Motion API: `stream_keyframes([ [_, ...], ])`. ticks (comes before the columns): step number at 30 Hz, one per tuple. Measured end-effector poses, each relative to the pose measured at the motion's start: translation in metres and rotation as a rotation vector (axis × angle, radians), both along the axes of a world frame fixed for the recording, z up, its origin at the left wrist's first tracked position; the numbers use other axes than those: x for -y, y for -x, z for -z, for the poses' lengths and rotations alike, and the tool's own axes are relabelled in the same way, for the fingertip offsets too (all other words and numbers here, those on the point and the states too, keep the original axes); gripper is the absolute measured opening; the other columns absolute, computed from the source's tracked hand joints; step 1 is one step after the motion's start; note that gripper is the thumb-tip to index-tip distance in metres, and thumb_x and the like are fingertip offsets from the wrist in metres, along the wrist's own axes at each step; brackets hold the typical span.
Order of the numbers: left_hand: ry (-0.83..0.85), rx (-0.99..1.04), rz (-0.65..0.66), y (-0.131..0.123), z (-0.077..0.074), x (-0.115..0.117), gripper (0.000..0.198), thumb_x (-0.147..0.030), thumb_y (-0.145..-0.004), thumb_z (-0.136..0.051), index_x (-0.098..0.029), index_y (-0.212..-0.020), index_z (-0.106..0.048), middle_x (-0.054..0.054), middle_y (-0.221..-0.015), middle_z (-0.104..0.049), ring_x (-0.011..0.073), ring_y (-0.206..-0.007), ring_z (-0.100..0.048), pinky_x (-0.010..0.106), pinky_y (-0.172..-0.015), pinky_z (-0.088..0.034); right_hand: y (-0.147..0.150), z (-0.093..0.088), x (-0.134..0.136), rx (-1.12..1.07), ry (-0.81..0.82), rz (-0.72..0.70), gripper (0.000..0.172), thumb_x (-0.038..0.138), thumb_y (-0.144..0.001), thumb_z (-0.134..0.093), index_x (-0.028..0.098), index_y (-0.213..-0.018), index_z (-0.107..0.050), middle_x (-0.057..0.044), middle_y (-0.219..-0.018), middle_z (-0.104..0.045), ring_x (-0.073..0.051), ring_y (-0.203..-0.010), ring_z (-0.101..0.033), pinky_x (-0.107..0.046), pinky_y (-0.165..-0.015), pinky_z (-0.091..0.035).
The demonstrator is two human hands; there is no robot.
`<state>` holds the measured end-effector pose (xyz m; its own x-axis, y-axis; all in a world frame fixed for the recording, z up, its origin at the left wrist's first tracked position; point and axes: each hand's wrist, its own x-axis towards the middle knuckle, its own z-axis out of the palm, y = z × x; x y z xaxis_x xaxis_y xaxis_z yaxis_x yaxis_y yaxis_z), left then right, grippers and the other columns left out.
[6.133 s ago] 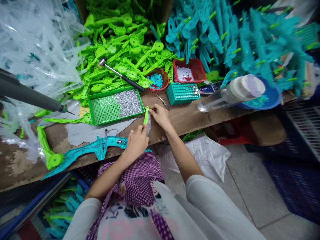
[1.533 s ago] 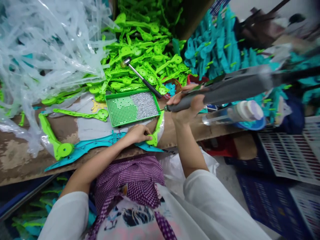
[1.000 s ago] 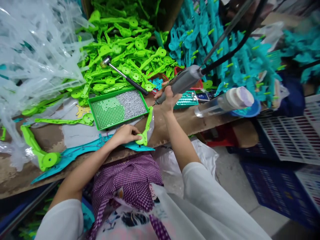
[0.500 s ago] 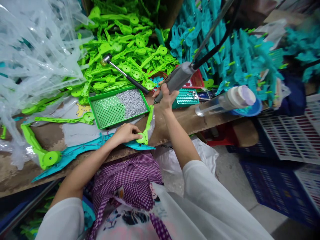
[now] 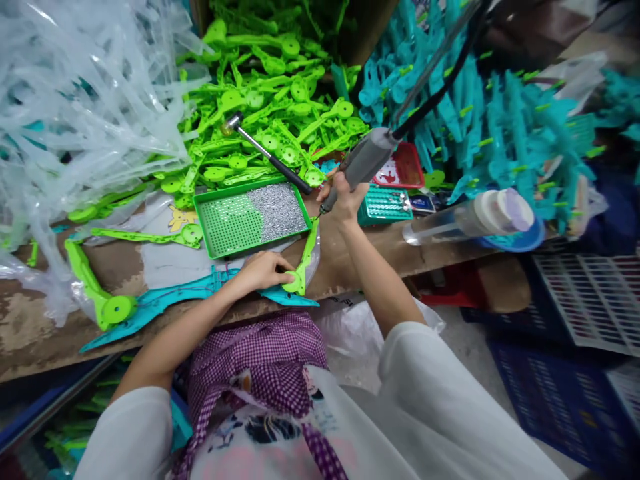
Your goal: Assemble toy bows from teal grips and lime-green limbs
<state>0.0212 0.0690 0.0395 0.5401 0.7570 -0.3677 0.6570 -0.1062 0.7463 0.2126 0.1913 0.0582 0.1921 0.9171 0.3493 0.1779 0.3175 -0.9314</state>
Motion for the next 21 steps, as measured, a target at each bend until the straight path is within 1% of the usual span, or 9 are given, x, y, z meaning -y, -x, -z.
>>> stream_keyframes([
  [2, -0.006, 0.026, 0.007, 0.000, 0.000, 0.001, 0.031, -0.044, -0.081, -0.065, -0.027, -0.105, -0.076, 0.004, -0.108, -0.074, 0.0203, -0.091, -0.065, 0.030, -0.074, -0.041, 0.010, -0.021, 0.006, -0.034, -0.065, -0.013, 0.060, 0.082, -0.076, -0.042, 0.025, -0.085, -0.059, 0.005, -0.052, -0.042, -0.014, -0.044, -0.052, -0.031, -0.048, -0.042],
  [4, -0.002, 0.030, 0.003, 0.000, 0.001, 0.002, 0.030, -0.042, -0.080, -0.067, -0.028, -0.104, -0.076, 0.004, -0.105, -0.075, 0.0212, -0.091, -0.066, 0.030, -0.073, -0.041, 0.034, -0.043, 0.019, -0.131, -0.139, -0.071, 0.062, 0.085, -0.077, -0.036, 0.028, -0.089, -0.057, 0.006, -0.051, -0.038, -0.013, -0.040, -0.048, -0.029, -0.044, -0.039],
  [6, 0.003, 0.029, -0.008, -0.001, 0.003, 0.002, 0.028, -0.041, -0.079, -0.069, -0.028, -0.103, -0.077, 0.003, -0.101, -0.076, 0.0217, -0.089, -0.067, 0.031, -0.072, -0.042, 0.071, -0.056, 0.037, -0.226, -0.124, -0.242, 0.062, 0.087, -0.074, -0.038, 0.029, -0.089, -0.056, 0.007, -0.048, -0.038, -0.013, -0.039, -0.047, -0.029, -0.041, -0.039],
  [7, 0.004, 0.036, -0.016, -0.001, 0.004, 0.003, 0.028, -0.040, -0.078, -0.070, -0.028, -0.102, -0.077, 0.003, -0.100, -0.076, 0.0218, -0.088, -0.067, 0.031, -0.072, -0.043, 0.091, -0.057, 0.046, -0.278, -0.084, -0.328, 0.059, 0.085, -0.072, -0.045, 0.029, -0.087, -0.056, 0.008, -0.047, -0.039, -0.013, -0.038, -0.047, -0.029, -0.040, -0.038],
  [10, -0.029, 0.055, -0.031, -0.001, 0.005, 0.004, 0.028, -0.037, -0.077, -0.071, -0.021, -0.101, -0.075, 0.007, -0.100, -0.075, 0.0233, -0.089, -0.066, 0.031, -0.073, -0.045, 0.143, -0.044, 0.065, -0.297, 0.089, -0.507, 0.052, 0.077, -0.072, -0.055, 0.026, -0.083, -0.057, 0.008, -0.046, -0.045, -0.012, -0.040, -0.050, -0.028, -0.042, -0.042],
  [12, -0.064, 0.047, -0.040, -0.001, 0.005, 0.005, 0.033, -0.035, -0.077, -0.071, -0.016, -0.104, -0.072, 0.009, -0.104, -0.073, 0.0250, -0.092, -0.065, 0.032, -0.075, -0.047, 0.160, -0.028, 0.069, -0.275, 0.140, -0.558, 0.053, 0.076, -0.072, -0.056, 0.024, -0.083, -0.059, 0.008, -0.047, -0.046, -0.011, -0.041, -0.052, -0.029, -0.046, -0.045],
  [14, -0.084, 0.036, -0.044, -0.001, 0.004, 0.006, 0.039, -0.035, -0.077, -0.070, -0.015, -0.110, -0.069, 0.010, -0.109, -0.072, 0.0264, -0.096, -0.064, 0.033, -0.078, -0.048, 0.163, -0.016, 0.068, -0.275, 0.153, -0.566, 0.053, 0.075, -0.070, -0.059, 0.023, -0.083, -0.061, 0.008, -0.047, -0.046, -0.011, -0.041, -0.052, -0.028, -0.047, -0.046],
  [16, -0.086, 0.030, -0.042, -0.001, 0.005, 0.006, 0.041, -0.034, -0.077, -0.069, -0.015, -0.114, -0.068, 0.011, -0.113, -0.071, 0.0273, -0.099, -0.064, 0.033, -0.080, -0.048, 0.160, -0.008, 0.067, -0.275, 0.178, -0.560, 0.053, 0.075, -0.069, -0.060, 0.023, -0.083, -0.061, 0.008, -0.047, -0.045, -0.011, -0.041, -0.051, -0.028, -0.046, -0.045],
  [21, -0.076, 0.022, -0.049, -0.001, 0.004, 0.006, 0.042, -0.033, -0.076, -0.069, -0.014, -0.113, -0.068, 0.013, -0.112, -0.070, 0.0292, -0.098, -0.063, 0.035, -0.081, -0.049, 0.157, -0.002, 0.067, -0.347, 0.147, -0.582, 0.047, 0.067, -0.073, -0.063, 0.022, -0.084, -0.060, 0.009, -0.047, -0.046, -0.010, -0.040, -0.051, -0.025, -0.044, -0.043],
])
